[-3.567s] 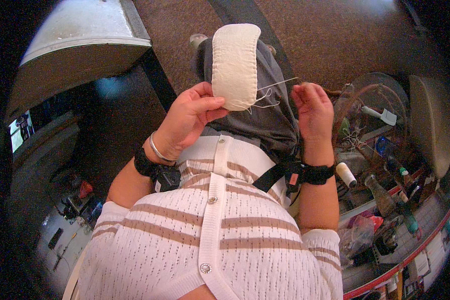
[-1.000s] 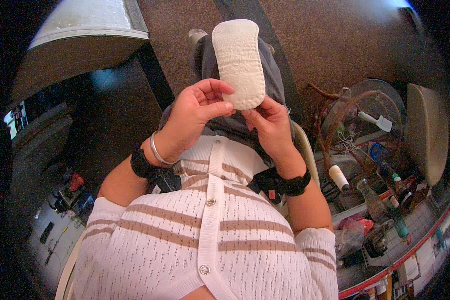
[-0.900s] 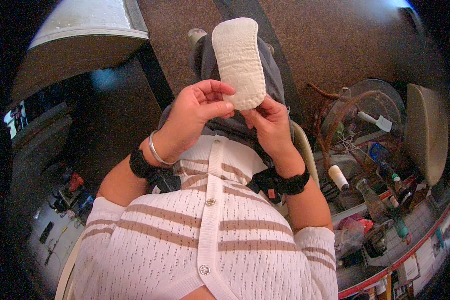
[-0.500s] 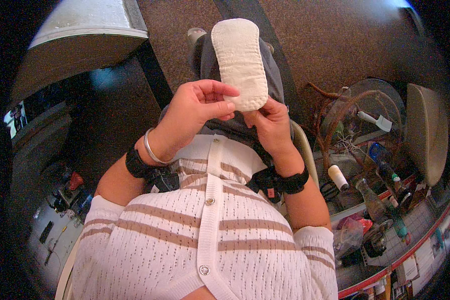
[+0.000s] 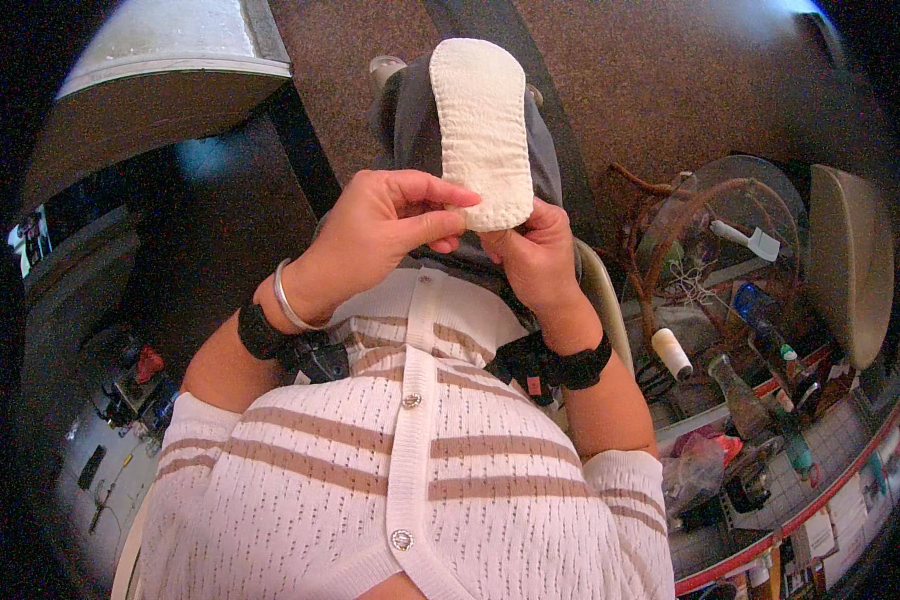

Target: The person sews along the edge of a white shoe insole using a needle and thread, pulling the thread tight through each stitch and occasionally reaching for more thread or adjusting the insole.

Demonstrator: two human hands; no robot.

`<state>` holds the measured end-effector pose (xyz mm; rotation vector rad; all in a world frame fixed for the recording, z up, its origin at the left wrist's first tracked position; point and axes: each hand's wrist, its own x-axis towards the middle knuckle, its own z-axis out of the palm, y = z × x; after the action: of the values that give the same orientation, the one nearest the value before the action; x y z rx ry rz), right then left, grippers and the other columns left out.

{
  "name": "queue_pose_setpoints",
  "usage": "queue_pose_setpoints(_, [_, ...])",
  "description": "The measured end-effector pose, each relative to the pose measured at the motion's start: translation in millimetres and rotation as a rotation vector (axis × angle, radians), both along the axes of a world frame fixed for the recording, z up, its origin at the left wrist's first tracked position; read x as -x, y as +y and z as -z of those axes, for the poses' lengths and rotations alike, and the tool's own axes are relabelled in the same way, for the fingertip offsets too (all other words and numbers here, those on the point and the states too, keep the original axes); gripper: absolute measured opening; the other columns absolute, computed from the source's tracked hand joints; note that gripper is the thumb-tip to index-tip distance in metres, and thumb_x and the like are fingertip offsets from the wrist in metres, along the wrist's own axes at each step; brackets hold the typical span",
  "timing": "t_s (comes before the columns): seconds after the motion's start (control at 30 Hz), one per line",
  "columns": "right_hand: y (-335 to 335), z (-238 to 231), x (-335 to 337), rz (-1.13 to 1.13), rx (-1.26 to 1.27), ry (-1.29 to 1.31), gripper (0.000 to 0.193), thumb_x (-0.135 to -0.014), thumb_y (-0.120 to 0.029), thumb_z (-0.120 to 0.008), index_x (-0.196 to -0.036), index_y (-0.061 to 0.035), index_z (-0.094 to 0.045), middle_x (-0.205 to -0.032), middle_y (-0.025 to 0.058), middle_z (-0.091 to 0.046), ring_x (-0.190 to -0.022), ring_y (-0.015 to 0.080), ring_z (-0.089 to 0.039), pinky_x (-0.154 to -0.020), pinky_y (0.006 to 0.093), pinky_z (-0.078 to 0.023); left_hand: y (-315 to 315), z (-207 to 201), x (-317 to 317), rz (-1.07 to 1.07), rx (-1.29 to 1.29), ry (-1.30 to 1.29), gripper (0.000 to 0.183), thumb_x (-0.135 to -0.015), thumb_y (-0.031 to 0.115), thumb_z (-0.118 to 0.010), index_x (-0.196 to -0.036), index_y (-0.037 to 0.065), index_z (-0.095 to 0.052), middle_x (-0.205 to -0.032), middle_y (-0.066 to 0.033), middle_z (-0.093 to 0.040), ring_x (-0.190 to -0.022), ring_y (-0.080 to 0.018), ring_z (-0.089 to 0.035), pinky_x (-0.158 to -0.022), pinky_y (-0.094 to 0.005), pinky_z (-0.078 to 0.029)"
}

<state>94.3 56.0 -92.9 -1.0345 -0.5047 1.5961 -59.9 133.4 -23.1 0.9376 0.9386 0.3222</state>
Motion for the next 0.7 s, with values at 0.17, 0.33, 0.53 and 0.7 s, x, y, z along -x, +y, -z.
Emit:
queue_pose_setpoints(0.17, [3, -1, -1, 0.001, 0.004, 0.022, 0.012, -0.080, 0.000, -0.057, -0.090, -0.0030, -0.062, -0.072, -0.0005, -0.059, -0.057, 0.0048, -0.048, -0.050, 0.0193, -0.038, -2, 2, 0, -0.016, -0.027, -0.043, 0.022, -0.082, 0.004, -0.057, -0.103, -0.002, -0.060, -0.086, -0.0050, -0.063, -0.070, -0.0065, -0.057, -0.065, -0.0188, -0.047])
queue_pose_setpoints(0.33, [1, 7, -1, -0.018, -0.029, 0.019, 0.016, -0.080, 0.002, -0.056, -0.094, -0.0028, -0.062, -0.085, 0.0036, -0.063, -0.070, 0.0092, -0.057, -0.060, 0.0216, -0.046, -4, 3, 2, -0.018, -0.018, -0.068, 0.023, -0.083, 0.003, -0.053, -0.105, -0.002, -0.058, -0.091, -0.0069, -0.062, -0.074, -0.0080, -0.058, -0.069, -0.0199, -0.048])
queue_pose_setpoints(0.53, [2, 9, -3, -0.075, -0.048, -0.161, 0.020, -0.078, 0.003, -0.059, -0.098, -0.0017, -0.061, -0.092, 0.0039, -0.063, -0.082, 0.0104, -0.059, -0.071, 0.0235, -0.048, -5, 6, 4, -0.061, 0.007, -0.052, 0.023, -0.085, 0.004, -0.049, -0.106, -0.002, -0.058, -0.094, -0.0093, -0.062, -0.079, -0.0110, -0.059, -0.073, -0.0224, -0.049])
queue_pose_setpoints(0.7, [3, 9, -4, -0.098, -0.126, -0.284, 0.022, -0.078, 0.003, -0.060, -0.100, 0.0006, -0.060, -0.098, 0.0057, -0.062, -0.090, 0.0117, -0.058, -0.080, 0.0254, -0.047, -6, 9, 4, -0.082, 0.048, -0.049, 0.022, -0.084, 0.006, -0.052, -0.104, -0.002, -0.059, -0.093, -0.0093, -0.062, -0.079, -0.0115, -0.059, -0.072, -0.0231, -0.049])
